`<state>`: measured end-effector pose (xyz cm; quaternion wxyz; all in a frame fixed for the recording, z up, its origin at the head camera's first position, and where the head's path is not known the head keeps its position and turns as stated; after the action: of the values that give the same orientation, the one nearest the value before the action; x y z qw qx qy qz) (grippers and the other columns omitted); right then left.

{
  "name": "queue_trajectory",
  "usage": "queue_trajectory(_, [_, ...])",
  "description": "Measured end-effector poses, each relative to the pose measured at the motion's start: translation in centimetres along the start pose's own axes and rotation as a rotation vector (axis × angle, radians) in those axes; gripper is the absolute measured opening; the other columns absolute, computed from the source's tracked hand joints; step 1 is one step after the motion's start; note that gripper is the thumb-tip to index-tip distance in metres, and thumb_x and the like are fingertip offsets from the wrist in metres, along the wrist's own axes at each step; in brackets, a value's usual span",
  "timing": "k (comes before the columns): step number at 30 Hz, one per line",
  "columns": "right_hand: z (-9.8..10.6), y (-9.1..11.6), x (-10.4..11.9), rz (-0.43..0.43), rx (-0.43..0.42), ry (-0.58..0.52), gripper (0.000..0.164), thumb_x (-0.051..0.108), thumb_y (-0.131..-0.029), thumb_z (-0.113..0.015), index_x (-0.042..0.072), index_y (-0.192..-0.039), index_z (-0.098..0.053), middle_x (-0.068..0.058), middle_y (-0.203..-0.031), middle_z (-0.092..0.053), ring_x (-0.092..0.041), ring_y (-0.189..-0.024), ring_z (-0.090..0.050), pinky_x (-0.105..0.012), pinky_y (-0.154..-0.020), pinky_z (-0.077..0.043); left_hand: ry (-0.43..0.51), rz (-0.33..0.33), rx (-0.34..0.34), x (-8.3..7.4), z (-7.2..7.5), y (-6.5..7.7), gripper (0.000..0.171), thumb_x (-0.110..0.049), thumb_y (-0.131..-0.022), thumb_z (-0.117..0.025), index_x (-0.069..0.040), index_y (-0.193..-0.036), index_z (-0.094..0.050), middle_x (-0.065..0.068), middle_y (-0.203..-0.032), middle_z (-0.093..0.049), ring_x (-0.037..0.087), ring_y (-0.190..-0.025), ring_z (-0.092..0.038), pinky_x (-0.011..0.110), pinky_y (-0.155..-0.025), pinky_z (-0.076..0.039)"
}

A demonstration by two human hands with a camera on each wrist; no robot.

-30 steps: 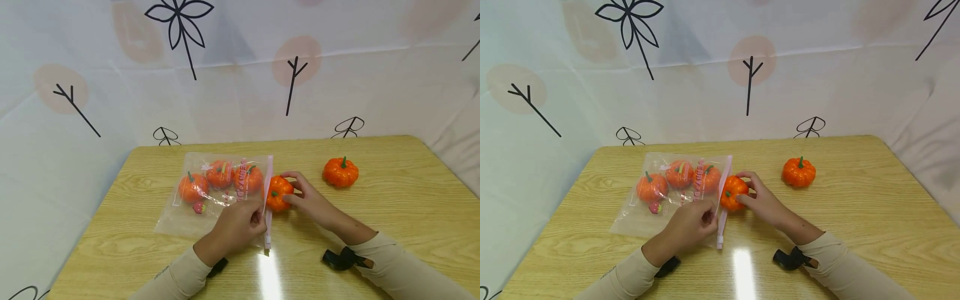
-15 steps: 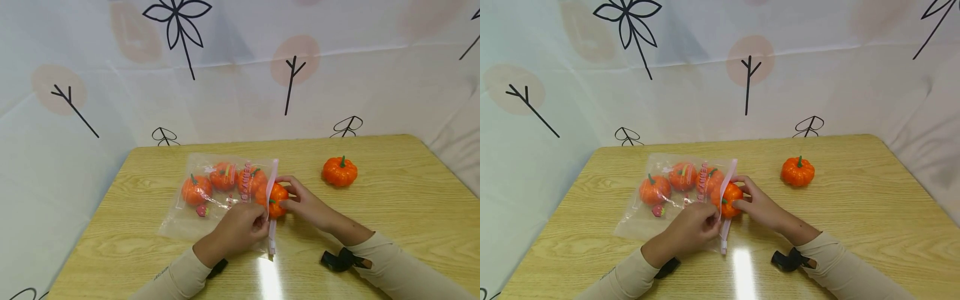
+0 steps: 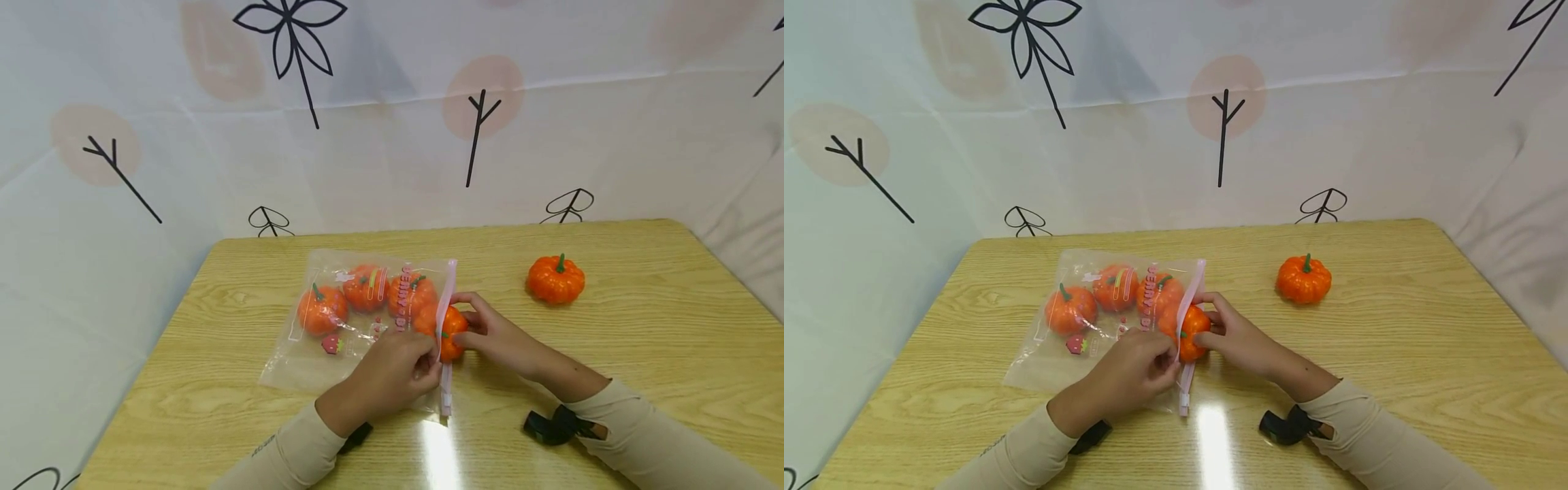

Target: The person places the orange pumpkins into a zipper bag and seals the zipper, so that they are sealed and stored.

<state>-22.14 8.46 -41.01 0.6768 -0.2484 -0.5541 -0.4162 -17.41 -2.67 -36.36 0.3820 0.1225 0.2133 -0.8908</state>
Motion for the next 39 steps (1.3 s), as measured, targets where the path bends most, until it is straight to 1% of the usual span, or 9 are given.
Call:
queue_trajectory(5, [-0.2,-0.1,-0.2,0.001,0.017,0.011,0.057,0.014,-0.097,-0.060,0.013,-0.145,-0.029,-0.025,-0.137,-0.056,-0.031,-0.120,-0.059,-0.037,-0.091,-0.044,0.006,0.001,-0.004,0.0,0.0,0.0,0.014,-0.023,-0.088,-0.067,-0.021,-0.078,-0.057,-0.014,-0.069,-0.048,-0.001,-0.066,-0.043,0.022,-0.070,-0.030])
queue_trajectory(12, [-0.2,0.0,-0.2,-0.014,0.023,0.013,0.057,0.023,-0.097,-0.064,0.013,-0.143,-0.031,-0.025,-0.136,-0.056,-0.032,-0.119,-0.059,-0.036,-0.089,-0.046,-0.011,-0.001,-0.036,-0.2,0.5,0.0,0.011,-0.024,-0.089,-0.068,-0.021,-0.081,-0.061,-0.015,-0.069,-0.049,-0.001,-0.066,-0.044,0.027,-0.076,-0.030])
queue_trajectory(19, [0.0,0.0,-0.5,-0.051,0.008,0.022,0.057,0.028,-0.097,-0.064,0.010,-0.143,-0.035,-0.021,-0.133,-0.058,-0.028,-0.116,-0.060,-0.036,-0.086,-0.048,-0.012,-0.015,-0.069,-0.4,0.8,0.0,0.012,-0.023,-0.088,-0.069,-0.020,-0.080,-0.060,-0.015,-0.067,-0.048,-0.001,-0.064,-0.043,0.025,-0.075,-0.030])
queue_trajectory(24, [0.0,-0.1,-0.7,-0.045,0.008,0.040,0.057,0.030,-0.097,-0.064,0.008,-0.143,-0.037,-0.019,-0.129,-0.060,-0.026,-0.115,-0.060,-0.035,-0.087,-0.049,0.000,-0.016,-0.064,-0.3,0.7,-0.1,0.014,-0.022,-0.088,-0.068,-0.020,-0.078,-0.058,-0.014,-0.066,-0.047,-0.001,-0.064,-0.043,0.025,-0.073,-0.034])
queue_trajectory(28, [-0.2,-0.2,-0.7,-0.037,0.021,0.037,0.057,0.030,-0.098,-0.063,0.008,-0.142,-0.035,-0.018,-0.127,-0.061,-0.025,-0.114,-0.061,-0.034,-0.088,-0.050,-0.003,-0.021,-0.063,-0.4,0.7,-0.1,0.015,-0.022,-0.088,-0.068,-0.020,-0.078,-0.057,-0.013,-0.065,-0.046,0.000,-0.063,-0.042,0.024,-0.071,-0.035])
queue_trajectory(32, [-0.2,-0.2,-0.7,-0.040,0.020,0.017,0.052,0.029,-0.097,-0.065,0.007,-0.131,-0.032,-0.017,-0.122,-0.063,-0.024,-0.107,-0.063,-0.031,-0.083,-0.050,-0.010,-0.040,-0.078,-0.7,0.9,0.0,0.018,-0.021,-0.087,-0.069,-0.020,-0.075,-0.055,-0.014,-0.064,-0.044,0.000,-0.061,-0.040,0.024,-0.071,-0.035])
queue_trajectory(35, [-0.2,-0.2,-0.8,-0.039,0.014,0.016,0.046,0.027,-0.096,-0.066,0.004,-0.118,-0.033,-0.015,-0.112,-0.064,-0.022,-0.099,-0.061,-0.027,-0.075,-0.047,-0.015,-0.053,-0.089,-0.9,1.0,0.0,0.019,-0.021,-0.087,-0.069,-0.020,-0.075,-0.055,-0.014,-0.064,-0.044,0.000,-0.061,-0.040,0.024,-0.071,-0.034])
queue_trajectory(37, [-0.2,-0.3,-0.7,-0.022,0.008,0.027,0.042,0.025,-0.095,-0.067,0.003,-0.112,-0.036,-0.012,-0.103,-0.060,-0.020,-0.093,-0.059,-0.025,-0.071,-0.045,-0.021,-0.057,-0.093,-0.9,1.0,0.0,0.019,-0.021,-0.087,-0.070,-0.020,-0.075,-0.055,-0.013,-0.064,-0.044,0.000,-0.061,-0.039,0.024,-0.071,-0.033])
queue_trajectory(39, [-0.2,-0.3,-0.6,-0.002,0.002,0.046,0.039,0.023,-0.095,-0.068,0.001,-0.107,-0.039,-0.009,-0.095,-0.054,-0.019,-0.087,-0.055,-0.024,-0.068,-0.042,-0.027,-0.059,-0.094,-1.0,1.0,0.0,0.018,-0.021,-0.087,-0.070,-0.020,-0.076,-0.055,-0.014,-0.064,-0.044,0.000,-0.061,-0.039,0.023,-0.070,-0.033])
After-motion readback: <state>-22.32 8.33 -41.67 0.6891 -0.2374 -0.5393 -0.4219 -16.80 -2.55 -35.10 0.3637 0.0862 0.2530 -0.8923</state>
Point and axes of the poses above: each hand's wrist, its own y-axis away from the middle knuckle, its own z-axis out of the back of the hand, x = y × z, the point moved 10 cm from there along -y, towards the middle knuckle
